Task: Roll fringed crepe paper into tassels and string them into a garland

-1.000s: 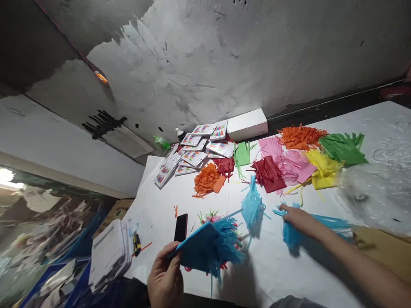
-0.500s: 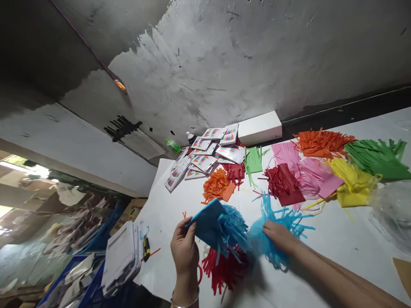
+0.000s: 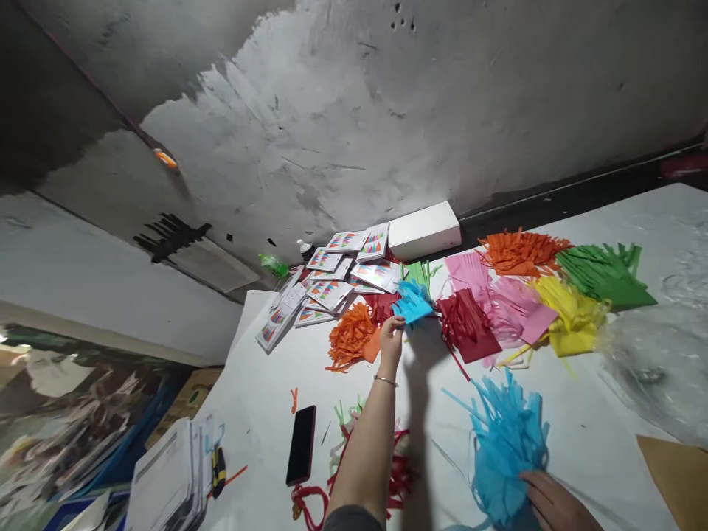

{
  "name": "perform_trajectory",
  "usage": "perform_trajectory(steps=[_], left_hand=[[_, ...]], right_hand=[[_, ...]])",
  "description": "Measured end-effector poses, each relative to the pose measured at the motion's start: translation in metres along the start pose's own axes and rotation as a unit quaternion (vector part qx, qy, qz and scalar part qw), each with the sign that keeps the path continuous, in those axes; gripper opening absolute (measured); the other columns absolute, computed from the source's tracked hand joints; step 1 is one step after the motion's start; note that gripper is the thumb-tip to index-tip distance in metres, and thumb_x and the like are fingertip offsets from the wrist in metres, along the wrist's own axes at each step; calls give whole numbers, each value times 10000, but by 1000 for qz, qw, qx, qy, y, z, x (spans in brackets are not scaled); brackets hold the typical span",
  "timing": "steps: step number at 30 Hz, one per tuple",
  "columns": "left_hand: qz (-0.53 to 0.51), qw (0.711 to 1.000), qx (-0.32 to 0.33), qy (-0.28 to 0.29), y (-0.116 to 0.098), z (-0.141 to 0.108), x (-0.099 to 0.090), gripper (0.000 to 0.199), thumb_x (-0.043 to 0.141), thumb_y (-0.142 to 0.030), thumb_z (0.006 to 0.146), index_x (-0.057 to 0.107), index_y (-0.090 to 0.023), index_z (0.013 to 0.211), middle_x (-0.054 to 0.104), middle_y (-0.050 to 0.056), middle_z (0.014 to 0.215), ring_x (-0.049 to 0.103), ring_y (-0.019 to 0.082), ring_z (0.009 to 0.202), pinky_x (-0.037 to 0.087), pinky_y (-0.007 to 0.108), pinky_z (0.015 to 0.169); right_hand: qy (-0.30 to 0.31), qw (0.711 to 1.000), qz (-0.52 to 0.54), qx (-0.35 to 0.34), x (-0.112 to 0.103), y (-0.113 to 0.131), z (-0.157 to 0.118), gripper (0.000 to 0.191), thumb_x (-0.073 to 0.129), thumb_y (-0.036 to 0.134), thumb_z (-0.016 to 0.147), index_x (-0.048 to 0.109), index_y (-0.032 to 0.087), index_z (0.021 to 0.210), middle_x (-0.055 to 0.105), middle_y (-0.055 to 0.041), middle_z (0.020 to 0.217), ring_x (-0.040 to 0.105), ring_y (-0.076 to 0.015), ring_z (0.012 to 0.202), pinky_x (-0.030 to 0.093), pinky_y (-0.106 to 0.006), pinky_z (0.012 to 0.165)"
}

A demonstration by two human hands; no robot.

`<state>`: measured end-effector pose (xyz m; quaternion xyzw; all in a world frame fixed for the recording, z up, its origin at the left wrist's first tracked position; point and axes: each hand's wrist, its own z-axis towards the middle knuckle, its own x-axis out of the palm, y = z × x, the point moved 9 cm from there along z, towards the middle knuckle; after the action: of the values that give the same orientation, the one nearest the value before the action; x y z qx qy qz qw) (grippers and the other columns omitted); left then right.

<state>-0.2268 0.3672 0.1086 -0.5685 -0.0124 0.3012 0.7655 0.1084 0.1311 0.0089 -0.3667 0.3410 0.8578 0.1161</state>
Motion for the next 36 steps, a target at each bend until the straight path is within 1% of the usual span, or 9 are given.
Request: perform_trajectory(steps=[5, 11, 13, 18, 23, 27, 31, 33, 36], left_hand=[[46, 986, -43, 153, 20, -91, 43, 161, 639, -264, 811, 679, -165, 931, 645, 129, 1063, 592, 277, 1080, 430, 518, 989], [42, 917, 35, 395, -58, -245, 65, 552, 765, -403, 734, 617, -247, 1242, 605, 128, 1286, 564, 286, 1172, 473, 460, 981], [85, 908, 89, 401, -77, -272, 61, 407, 716, -322, 782, 657, -261, 1180, 644, 112, 1227, 574, 283, 1142, 446, 484, 997], [150, 975, 29, 161, -60, -244, 8, 185, 513, -185, 884, 696, -209, 891, 708, 71, 859, 650, 224, 836, 520, 403, 799], [172, 984, 19, 36, -47, -202, -31, 225, 449, -239, 935, 662, -181, 975, 681, 115, 967, 628, 255, 940, 499, 461, 878], [188, 979, 54, 47, -69, -212, -23, 344, 577, -277, 883, 595, -187, 1214, 598, 163, 1255, 534, 312, 1207, 417, 532, 1022], [205, 940, 170, 215, -112, -276, 32, 731, 718, -427, 790, 413, -221, 1421, 448, 190, 1454, 378, 370, 1372, 274, 625, 1117], [199, 915, 195, 292, -124, -308, 59, 670, 726, -368, 786, 458, -244, 1387, 565, 162, 1347, 448, 366, 1316, 217, 662, 1126], [196, 921, 178, 285, -131, -321, 72, 397, 545, -84, 841, 597, -258, 1194, 713, 75, 997, 626, 272, 1031, 269, 641, 1097]], right_hand=[[-33, 999, -12, 30, -25, 10, 22, 283, 454, 88, 880, 680, 222, 986, 742, -79, 1000, 727, -220, 900, 622, -301, 798], [-27, 997, 11, 70, -32, 15, 38, 282, 431, 68, 901, 667, 202, 979, 720, -91, 971, 697, -220, 896, 606, -346, 791], [-30, 996, 13, 79, -29, 18, 40, 276, 445, 75, 905, 670, 203, 1000, 709, -98, 1019, 683, -229, 938, 596, -371, 812], [-48, 994, 6, 102, -38, 25, 42, 245, 492, 130, 922, 703, 236, 991, 613, -120, 1270, 595, -280, 1141, 532, -461, 904], [-75, 990, -13, 116, -61, 24, 30, 216, 497, 183, 953, 702, 225, 1004, 703, -85, 974, 648, -243, 899, 525, -422, 806], [-95, 987, -23, 128, -74, 23, 18, 205, 484, 204, 964, 686, 209, 999, 702, -66, 860, 645, -228, 821, 512, -394, 774], [-102, 984, -25, 142, -80, 28, 13, 205, 473, 210, 959, 674, 218, 993, 696, -64, 875, 644, -231, 855, 503, -394, 805], [-94, 985, -19, 144, -79, 32, 12, 225, 453, 208, 958, 673, 227, 997, 692, -61, 884, 638, -231, 880, 498, -390, 830], [-71, 985, -10, 158, -76, 32, 10, 241, 474, 206, 931, 667, 225, 1074, 688, -72, 940, 623, -247, 920, 464, -418, 885]])
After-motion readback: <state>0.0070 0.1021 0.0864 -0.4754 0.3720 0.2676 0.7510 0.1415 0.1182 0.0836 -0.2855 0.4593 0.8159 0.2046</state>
